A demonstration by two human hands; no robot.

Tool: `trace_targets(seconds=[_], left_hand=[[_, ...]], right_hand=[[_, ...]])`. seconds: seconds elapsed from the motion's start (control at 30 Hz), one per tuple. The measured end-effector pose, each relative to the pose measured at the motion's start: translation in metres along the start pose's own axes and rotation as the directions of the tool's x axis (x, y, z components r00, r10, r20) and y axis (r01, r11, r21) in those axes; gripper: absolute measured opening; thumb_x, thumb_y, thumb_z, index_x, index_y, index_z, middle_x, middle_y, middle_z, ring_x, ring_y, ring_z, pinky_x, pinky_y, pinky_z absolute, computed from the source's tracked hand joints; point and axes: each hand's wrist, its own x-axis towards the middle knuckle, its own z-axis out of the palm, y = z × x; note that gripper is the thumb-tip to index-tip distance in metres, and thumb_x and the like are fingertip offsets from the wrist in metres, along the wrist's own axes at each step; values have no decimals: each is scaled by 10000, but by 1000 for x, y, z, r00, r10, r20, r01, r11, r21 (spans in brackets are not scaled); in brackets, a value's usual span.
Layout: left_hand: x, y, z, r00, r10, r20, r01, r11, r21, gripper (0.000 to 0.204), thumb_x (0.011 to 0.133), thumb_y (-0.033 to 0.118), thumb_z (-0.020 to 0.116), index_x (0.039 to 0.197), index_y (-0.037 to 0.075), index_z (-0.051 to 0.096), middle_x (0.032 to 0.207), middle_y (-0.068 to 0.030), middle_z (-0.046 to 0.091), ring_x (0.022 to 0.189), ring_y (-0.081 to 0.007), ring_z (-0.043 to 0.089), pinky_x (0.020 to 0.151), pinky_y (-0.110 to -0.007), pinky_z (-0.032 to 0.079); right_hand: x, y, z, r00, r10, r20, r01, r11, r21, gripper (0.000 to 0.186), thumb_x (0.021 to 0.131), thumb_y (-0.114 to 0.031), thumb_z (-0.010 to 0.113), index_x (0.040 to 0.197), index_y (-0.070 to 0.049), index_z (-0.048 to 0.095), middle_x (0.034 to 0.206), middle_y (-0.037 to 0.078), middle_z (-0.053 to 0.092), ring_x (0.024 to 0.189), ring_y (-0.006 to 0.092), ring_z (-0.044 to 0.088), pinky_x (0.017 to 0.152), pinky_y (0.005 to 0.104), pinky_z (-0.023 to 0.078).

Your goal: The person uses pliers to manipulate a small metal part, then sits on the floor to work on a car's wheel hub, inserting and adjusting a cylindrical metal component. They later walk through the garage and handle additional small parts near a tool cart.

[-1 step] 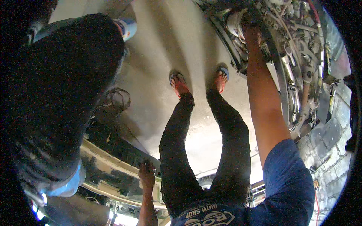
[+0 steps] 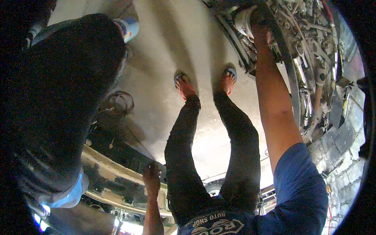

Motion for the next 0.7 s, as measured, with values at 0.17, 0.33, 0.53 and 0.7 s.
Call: trace_targets(seconds=[0.17, 0.33, 0.53, 0.7], left_hand=[[50, 147, 42, 957, 289, -10, -277, 908, -314, 297, 1000, 174, 631, 1236, -4, 622, 1087, -134, 689, 886, -203, 667, 820, -342, 556], [107, 310, 132, 844, 487, 227, -355, 823, -444, 374, 992, 283, 669, 1276, 45, 620, 1215, -87, 685, 1059, -215, 684, 907, -347, 553], [141, 499, 254, 574, 770, 279, -489, 595, -638, 779, 825, 524, 766, 1381, 35, 522, 1190, -223, 686, 1112, -347, 663, 942, -440, 534], [145, 506, 297, 290, 942, 168, -955, 297, -18, 475, 830, 326, 743, 1232, 97, 635, 1105, -221, 700, 1041, -402, 662, 910, -475, 544]], right_hand=[[-117, 3, -41, 990, 96, -100, -94, 995, 25, 363, 1000, -236, 549, 1266, 1, 617, 1006, 177, 731, 914, 365, 708, 799, 485, 558], [-215, 15, -71, 976, 155, -150, -156, 988, 5, 284, 979, -108, 551, 1242, -20, 613, 1216, 171, 670, 1130, 349, 623, 988, 464, 470], [-213, -13, -76, 920, 28, -391, 239, 752, 614, 279, 920, -46, 546, 1176, 21, 634, 1160, 223, 662, 1145, 423, 590, 1042, 469, 445], [-236, -1, -101, 972, 69, -226, 120, 678, 726, 291, 929, -22, 608, 1216, 24, 621, 1212, 211, 641, 1132, 390, 613, 1019, 449, 481]])
